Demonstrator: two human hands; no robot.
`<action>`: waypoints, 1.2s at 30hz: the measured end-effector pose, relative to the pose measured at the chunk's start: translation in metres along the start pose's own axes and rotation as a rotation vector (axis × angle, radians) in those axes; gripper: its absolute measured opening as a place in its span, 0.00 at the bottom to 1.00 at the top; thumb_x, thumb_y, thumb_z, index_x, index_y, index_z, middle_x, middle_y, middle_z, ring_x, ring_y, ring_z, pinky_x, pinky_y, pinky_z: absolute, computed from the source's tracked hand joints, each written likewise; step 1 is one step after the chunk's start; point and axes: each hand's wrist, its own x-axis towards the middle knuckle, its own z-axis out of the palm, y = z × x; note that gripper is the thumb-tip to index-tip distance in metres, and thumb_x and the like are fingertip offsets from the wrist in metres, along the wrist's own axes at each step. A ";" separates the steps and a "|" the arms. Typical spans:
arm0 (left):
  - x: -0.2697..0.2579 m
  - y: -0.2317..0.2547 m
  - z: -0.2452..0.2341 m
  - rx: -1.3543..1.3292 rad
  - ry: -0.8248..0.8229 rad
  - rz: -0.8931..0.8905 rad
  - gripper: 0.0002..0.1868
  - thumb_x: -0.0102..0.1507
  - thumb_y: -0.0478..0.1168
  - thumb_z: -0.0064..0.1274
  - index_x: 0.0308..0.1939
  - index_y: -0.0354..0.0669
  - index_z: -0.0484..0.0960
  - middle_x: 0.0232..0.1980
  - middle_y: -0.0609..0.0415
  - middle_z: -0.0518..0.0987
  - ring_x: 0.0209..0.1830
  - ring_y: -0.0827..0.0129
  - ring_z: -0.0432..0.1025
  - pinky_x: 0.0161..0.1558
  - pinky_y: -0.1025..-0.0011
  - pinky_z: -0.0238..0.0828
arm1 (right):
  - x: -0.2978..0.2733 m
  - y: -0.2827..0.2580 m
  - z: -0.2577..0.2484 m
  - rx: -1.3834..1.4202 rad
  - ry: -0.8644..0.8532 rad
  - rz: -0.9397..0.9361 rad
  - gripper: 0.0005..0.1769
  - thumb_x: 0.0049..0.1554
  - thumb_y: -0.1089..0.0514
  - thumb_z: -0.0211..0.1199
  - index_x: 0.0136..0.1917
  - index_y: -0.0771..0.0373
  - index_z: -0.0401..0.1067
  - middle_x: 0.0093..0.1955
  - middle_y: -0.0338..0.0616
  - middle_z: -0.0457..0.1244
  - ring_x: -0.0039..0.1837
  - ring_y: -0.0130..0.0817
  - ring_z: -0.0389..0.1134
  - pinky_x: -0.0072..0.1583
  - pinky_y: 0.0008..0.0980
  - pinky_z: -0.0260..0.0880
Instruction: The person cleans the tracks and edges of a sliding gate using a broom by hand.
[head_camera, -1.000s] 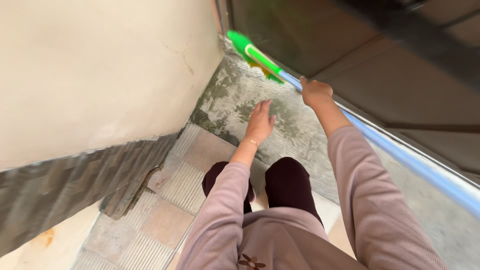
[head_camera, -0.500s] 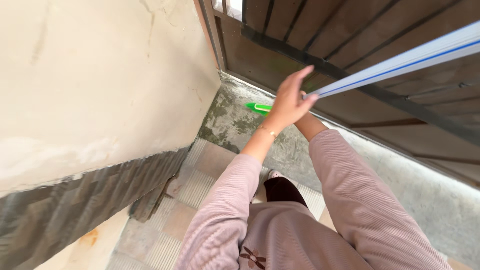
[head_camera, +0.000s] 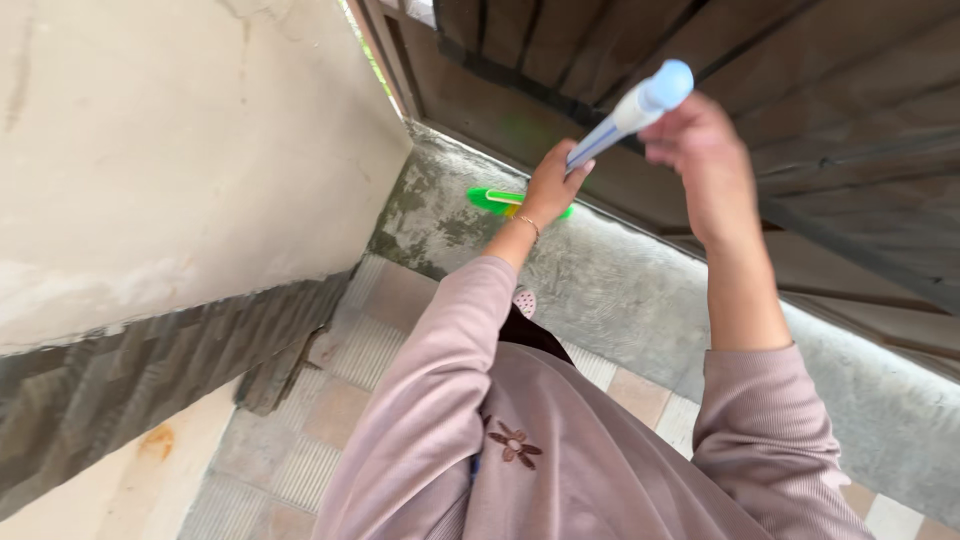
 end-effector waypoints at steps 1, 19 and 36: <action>0.002 -0.009 0.017 -0.002 0.102 0.029 0.14 0.65 0.48 0.58 0.44 0.42 0.76 0.42 0.44 0.79 0.42 0.49 0.75 0.45 0.60 0.70 | -0.002 -0.033 0.009 0.149 -0.050 -0.133 0.33 0.65 0.35 0.60 0.69 0.62 0.64 0.64 0.42 0.65 0.67 0.29 0.67 0.68 0.29 0.69; 0.088 -0.077 -0.064 -0.653 -0.077 -0.356 0.19 0.63 0.49 0.57 0.48 0.38 0.85 0.43 0.50 0.84 0.38 0.65 0.77 0.38 0.64 0.71 | 0.132 -0.072 0.129 -0.205 -0.393 -0.357 0.12 0.61 0.59 0.67 0.39 0.65 0.69 0.37 0.38 0.64 0.40 0.25 0.65 0.43 0.26 0.62; 0.142 -0.029 -0.207 0.450 0.377 0.193 0.21 0.62 0.48 0.62 0.23 0.38 0.75 0.30 0.42 0.79 0.36 0.42 0.70 0.43 0.50 0.67 | 0.171 -0.027 0.121 0.334 0.041 -0.388 0.12 0.64 0.57 0.61 0.41 0.64 0.66 0.32 0.46 0.60 0.32 0.38 0.65 0.47 0.42 0.72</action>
